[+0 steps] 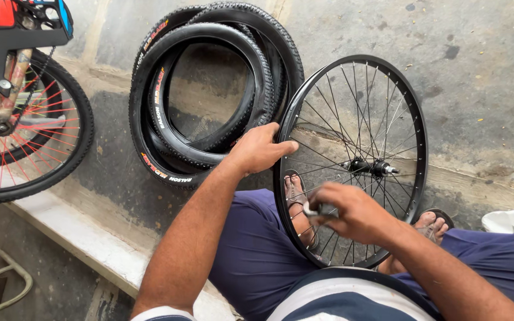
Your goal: The person sits on the ground and applies a white substance to the rim of a bicycle wheel using a small tool. They rotate the wheel to cover the rim and then inspect the hub area.
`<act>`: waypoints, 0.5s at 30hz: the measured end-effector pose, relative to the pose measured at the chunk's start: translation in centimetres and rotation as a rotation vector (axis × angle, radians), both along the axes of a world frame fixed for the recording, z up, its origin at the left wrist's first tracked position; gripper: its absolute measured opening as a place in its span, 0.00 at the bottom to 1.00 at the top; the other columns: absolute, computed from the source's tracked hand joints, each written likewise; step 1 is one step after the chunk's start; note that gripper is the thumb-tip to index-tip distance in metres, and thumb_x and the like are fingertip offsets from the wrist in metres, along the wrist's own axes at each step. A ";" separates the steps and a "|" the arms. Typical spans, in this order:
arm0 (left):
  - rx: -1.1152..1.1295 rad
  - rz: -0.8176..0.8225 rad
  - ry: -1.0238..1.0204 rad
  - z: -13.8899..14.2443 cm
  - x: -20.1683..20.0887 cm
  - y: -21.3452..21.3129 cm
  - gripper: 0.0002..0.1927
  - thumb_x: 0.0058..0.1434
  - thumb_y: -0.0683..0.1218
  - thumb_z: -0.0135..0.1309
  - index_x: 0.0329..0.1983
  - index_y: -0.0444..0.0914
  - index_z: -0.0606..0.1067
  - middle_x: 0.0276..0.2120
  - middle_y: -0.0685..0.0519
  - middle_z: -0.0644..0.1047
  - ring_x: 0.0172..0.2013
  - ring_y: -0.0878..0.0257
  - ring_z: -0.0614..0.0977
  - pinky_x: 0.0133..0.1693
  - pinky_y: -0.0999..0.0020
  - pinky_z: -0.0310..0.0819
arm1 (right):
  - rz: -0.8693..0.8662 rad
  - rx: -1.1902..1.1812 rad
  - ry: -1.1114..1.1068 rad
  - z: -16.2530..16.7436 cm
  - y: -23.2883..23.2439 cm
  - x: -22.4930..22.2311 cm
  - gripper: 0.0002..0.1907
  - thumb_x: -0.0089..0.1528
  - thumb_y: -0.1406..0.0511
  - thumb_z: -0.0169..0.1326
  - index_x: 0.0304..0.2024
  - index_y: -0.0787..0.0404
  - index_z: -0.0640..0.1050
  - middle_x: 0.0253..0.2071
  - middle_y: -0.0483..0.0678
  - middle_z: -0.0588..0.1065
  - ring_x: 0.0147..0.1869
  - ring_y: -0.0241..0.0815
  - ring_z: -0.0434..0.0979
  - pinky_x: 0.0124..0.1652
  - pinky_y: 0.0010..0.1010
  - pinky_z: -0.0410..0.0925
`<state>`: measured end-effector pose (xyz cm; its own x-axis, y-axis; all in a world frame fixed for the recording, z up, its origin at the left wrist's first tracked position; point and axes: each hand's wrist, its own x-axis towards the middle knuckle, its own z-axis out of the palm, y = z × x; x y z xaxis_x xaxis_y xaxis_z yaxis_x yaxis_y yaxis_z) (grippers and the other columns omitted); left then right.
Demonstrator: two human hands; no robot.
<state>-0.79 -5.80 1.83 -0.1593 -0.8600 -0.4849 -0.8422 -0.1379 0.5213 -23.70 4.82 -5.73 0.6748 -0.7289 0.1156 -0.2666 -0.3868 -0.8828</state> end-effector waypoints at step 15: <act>0.085 -0.041 -0.113 0.3 -0.3 0.4 0.25 0.55 0.62 0.58 0.39 0.35 0.77 0.35 0.43 0.81 0.41 0.51 0.83 0.43 0.54 0.75 | -0.107 0.220 -0.249 -1.1 -0.6 2.6 0.09 0.59 0.63 0.63 0.42 0.58 0.84 0.49 0.51 0.83 0.49 0.45 0.86 0.47 0.35 0.77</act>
